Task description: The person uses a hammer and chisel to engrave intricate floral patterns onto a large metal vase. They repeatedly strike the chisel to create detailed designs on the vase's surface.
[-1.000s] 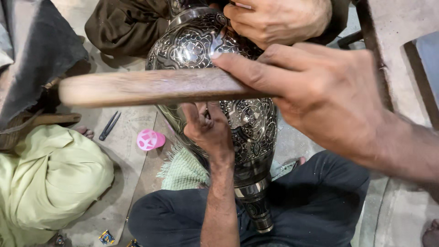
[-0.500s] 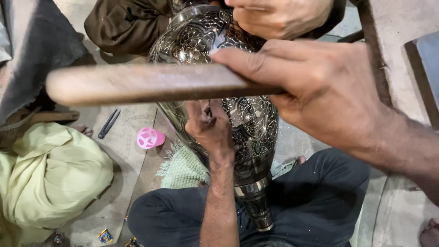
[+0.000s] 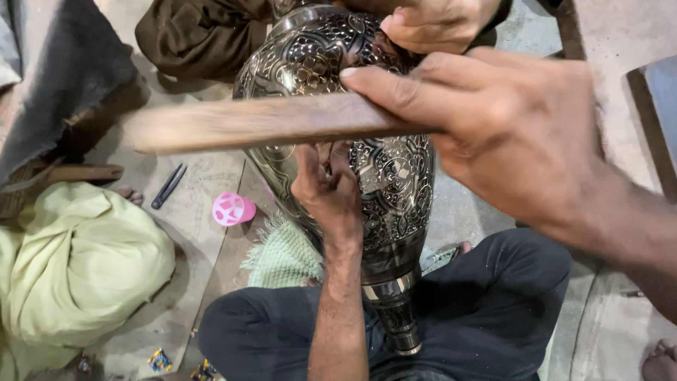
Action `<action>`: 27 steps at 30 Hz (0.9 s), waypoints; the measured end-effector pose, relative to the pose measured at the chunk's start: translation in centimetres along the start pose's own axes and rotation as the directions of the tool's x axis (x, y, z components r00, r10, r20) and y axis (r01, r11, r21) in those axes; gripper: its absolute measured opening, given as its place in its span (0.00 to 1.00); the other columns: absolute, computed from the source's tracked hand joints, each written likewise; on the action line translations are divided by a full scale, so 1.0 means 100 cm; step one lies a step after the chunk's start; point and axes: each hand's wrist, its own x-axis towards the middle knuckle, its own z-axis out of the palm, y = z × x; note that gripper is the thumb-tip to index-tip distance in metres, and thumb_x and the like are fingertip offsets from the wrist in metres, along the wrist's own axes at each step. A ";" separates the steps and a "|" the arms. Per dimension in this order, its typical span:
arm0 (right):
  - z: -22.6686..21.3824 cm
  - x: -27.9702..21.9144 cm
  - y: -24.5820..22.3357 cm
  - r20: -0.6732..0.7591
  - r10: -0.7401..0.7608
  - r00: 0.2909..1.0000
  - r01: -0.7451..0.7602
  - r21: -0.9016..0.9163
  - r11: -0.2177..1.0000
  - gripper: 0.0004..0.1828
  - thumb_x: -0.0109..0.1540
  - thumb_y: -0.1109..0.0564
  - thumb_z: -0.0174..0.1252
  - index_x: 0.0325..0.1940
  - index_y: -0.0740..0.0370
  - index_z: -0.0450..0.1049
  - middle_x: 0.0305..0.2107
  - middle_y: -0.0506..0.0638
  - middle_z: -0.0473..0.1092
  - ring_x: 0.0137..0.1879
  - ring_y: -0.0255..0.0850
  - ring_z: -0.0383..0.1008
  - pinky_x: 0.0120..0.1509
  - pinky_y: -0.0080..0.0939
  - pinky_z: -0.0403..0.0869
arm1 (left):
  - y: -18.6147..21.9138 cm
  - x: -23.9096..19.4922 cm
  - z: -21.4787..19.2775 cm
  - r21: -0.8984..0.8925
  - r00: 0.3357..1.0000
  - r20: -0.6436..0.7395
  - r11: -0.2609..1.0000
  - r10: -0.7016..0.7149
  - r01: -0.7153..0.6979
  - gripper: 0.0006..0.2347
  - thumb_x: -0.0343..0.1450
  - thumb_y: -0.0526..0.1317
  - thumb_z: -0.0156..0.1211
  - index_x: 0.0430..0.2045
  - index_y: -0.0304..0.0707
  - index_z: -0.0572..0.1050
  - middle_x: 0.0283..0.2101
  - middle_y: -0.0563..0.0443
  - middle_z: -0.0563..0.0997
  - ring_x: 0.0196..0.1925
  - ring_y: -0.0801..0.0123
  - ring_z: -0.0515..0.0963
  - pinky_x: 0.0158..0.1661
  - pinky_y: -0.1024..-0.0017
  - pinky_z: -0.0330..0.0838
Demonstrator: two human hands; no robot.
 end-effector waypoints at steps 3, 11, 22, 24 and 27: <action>0.007 -0.004 0.004 -0.021 0.037 0.999 -0.032 0.180 0.983 0.26 0.66 0.62 0.64 0.68 0.46 0.76 0.39 0.43 0.78 0.35 0.35 0.75 0.36 0.36 0.72 | 0.003 0.002 -0.001 -0.089 1.000 0.006 0.996 0.015 -0.014 0.25 0.79 0.19 0.48 0.69 0.46 0.58 0.61 0.30 0.73 0.53 0.59 0.85 0.47 0.74 0.87; 0.011 -0.002 0.002 0.028 0.030 0.999 -0.035 0.175 0.984 0.23 0.68 0.62 0.60 0.68 0.47 0.76 0.36 0.40 0.76 0.32 0.29 0.73 0.36 0.31 0.71 | 0.009 0.006 -0.001 0.001 0.974 0.004 0.974 -0.228 0.228 0.20 0.75 0.22 0.53 0.63 0.30 0.66 0.55 0.33 0.82 0.52 0.57 0.87 0.30 0.78 0.84; 0.055 -0.043 -0.040 0.080 0.454 0.888 -0.376 0.696 0.612 0.23 0.62 0.69 0.63 0.61 0.69 0.70 0.39 0.53 0.76 0.41 0.35 0.78 0.45 0.37 0.79 | -0.022 0.051 -0.097 -0.479 0.896 -0.086 0.806 -0.436 0.347 0.15 0.78 0.30 0.63 0.57 0.32 0.67 0.46 0.40 0.86 0.45 0.74 0.83 0.44 0.83 0.76; 0.073 -0.058 -0.065 0.092 0.550 0.830 -0.330 0.875 0.354 0.20 0.63 0.70 0.61 0.59 0.67 0.68 0.41 0.53 0.74 0.46 0.36 0.77 0.52 0.38 0.79 | -0.022 0.053 -0.110 -0.460 0.876 0.011 0.775 -0.482 0.433 0.16 0.77 0.30 0.63 0.58 0.31 0.68 0.43 0.39 0.86 0.41 0.73 0.83 0.40 0.83 0.75; 0.104 -0.077 -0.088 0.108 0.605 0.789 -0.187 0.980 0.069 0.19 0.63 0.70 0.63 0.55 0.63 0.66 0.43 0.52 0.73 0.49 0.37 0.76 0.52 0.37 0.79 | -0.025 0.056 -0.121 -0.430 0.823 0.159 0.712 -0.546 0.555 0.18 0.74 0.29 0.63 0.58 0.32 0.68 0.42 0.40 0.86 0.40 0.70 0.86 0.38 0.80 0.79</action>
